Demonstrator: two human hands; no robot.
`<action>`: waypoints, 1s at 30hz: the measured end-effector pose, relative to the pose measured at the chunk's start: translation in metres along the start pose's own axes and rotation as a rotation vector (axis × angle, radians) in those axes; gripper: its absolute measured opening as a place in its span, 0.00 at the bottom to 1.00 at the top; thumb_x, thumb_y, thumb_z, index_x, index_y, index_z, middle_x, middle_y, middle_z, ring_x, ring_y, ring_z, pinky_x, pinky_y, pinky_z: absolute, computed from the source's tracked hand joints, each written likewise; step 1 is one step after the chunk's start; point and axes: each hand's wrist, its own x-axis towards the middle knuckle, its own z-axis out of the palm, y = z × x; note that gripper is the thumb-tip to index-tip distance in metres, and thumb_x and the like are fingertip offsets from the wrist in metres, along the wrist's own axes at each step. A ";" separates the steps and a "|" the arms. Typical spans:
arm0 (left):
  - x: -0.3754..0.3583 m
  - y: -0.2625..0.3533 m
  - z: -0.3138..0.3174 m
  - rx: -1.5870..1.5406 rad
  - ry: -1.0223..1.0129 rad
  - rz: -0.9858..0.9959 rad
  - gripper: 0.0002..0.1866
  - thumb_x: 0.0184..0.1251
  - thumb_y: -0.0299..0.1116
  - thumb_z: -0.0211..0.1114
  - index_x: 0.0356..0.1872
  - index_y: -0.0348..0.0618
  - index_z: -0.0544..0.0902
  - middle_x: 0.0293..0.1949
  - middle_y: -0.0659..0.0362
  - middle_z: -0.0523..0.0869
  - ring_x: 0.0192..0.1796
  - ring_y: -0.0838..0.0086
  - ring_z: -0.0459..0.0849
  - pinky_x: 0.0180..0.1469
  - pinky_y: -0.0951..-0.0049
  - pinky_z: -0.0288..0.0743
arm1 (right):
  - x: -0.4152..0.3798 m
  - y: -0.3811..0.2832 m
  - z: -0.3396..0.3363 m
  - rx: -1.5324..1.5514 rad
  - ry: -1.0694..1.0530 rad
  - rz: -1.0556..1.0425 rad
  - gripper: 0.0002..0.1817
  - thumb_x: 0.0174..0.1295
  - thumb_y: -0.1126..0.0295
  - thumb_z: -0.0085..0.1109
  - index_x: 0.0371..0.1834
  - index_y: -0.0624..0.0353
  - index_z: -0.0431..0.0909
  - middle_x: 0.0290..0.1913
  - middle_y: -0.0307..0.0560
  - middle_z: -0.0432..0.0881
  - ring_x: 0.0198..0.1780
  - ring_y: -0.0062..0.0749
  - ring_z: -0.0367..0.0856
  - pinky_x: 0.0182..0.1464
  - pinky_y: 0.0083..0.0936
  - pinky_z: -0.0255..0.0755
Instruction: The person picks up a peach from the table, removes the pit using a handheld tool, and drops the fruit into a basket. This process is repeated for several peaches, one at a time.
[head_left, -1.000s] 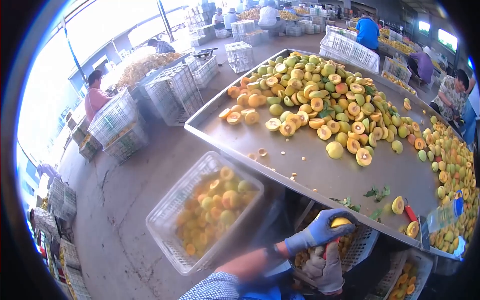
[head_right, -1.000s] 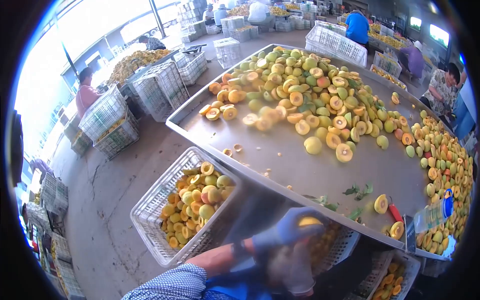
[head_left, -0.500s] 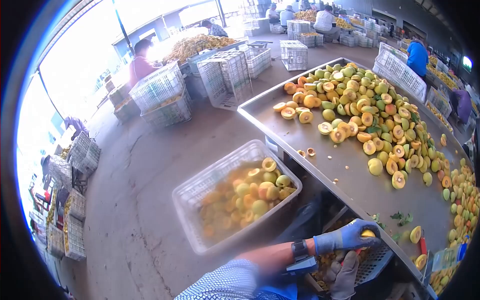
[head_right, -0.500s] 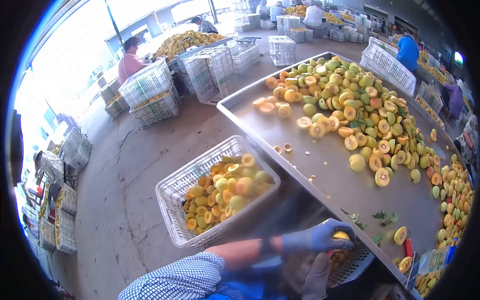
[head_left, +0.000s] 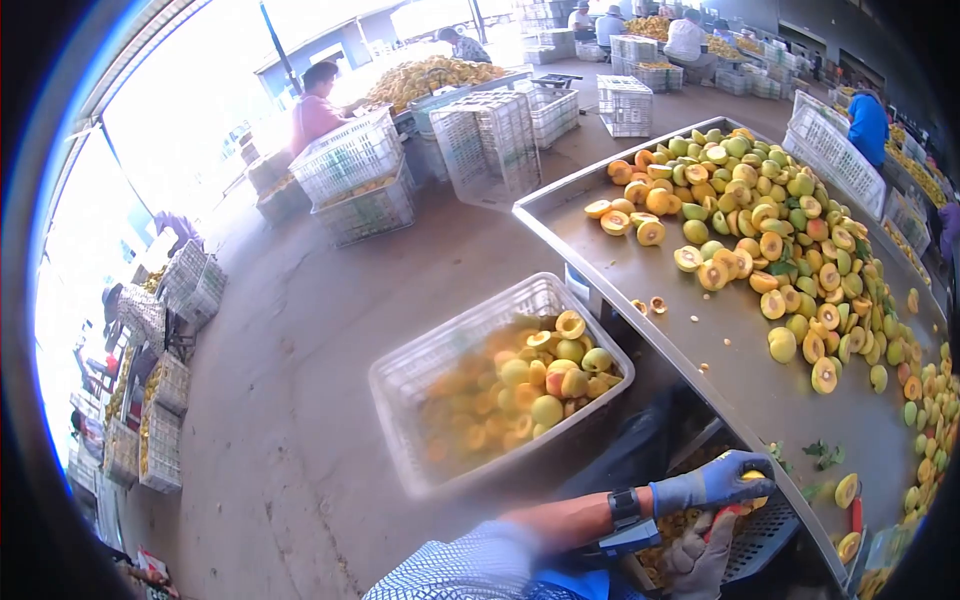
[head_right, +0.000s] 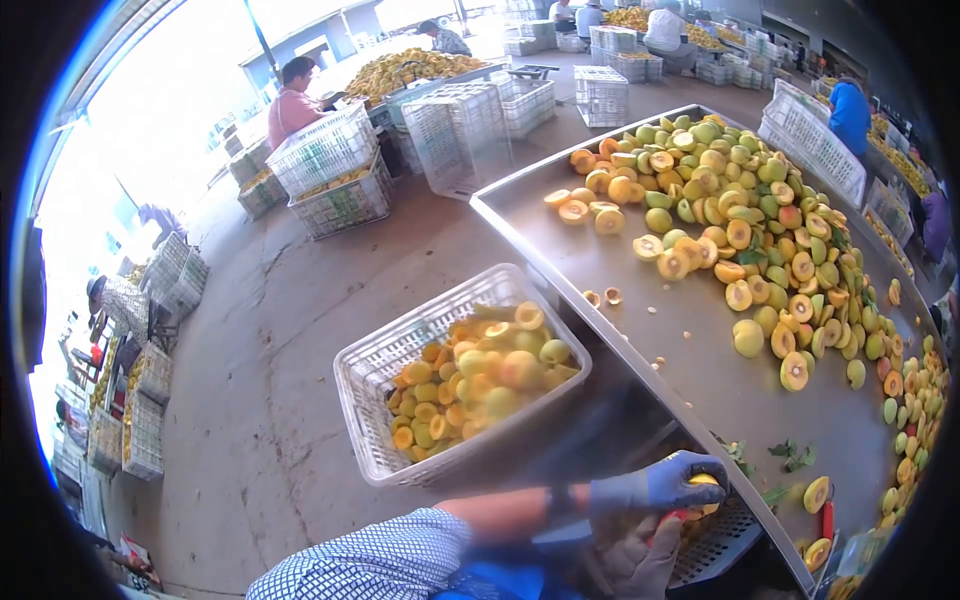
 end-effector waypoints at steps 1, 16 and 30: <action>-0.001 0.003 -0.002 0.003 0.011 -0.001 0.14 0.66 0.39 0.65 0.42 0.36 0.81 0.36 0.59 0.84 0.40 0.78 0.79 0.46 0.73 0.75 | 0.001 -0.001 -0.001 -0.056 0.016 0.004 0.20 0.68 0.42 0.50 0.35 0.46 0.70 0.16 0.24 0.57 0.13 0.13 0.53 0.13 0.15 0.47; 0.001 0.013 -0.016 -0.058 -0.132 -0.275 0.15 0.70 0.38 0.60 0.41 0.34 0.85 0.35 0.58 0.87 0.39 0.79 0.81 0.46 0.75 0.77 | 0.012 0.014 0.005 -0.396 -0.098 -0.195 0.23 0.69 0.39 0.45 0.31 0.46 0.67 0.12 0.27 0.55 0.10 0.18 0.54 0.13 0.22 0.53; -0.010 -0.015 -0.014 0.038 -0.066 -0.214 0.17 0.73 0.40 0.55 0.40 0.33 0.82 0.34 0.58 0.85 0.38 0.78 0.81 0.44 0.76 0.76 | 0.016 0.005 -0.006 -0.072 -0.182 0.017 0.24 0.72 0.43 0.42 0.29 0.51 0.67 0.13 0.27 0.56 0.10 0.16 0.53 0.14 0.20 0.49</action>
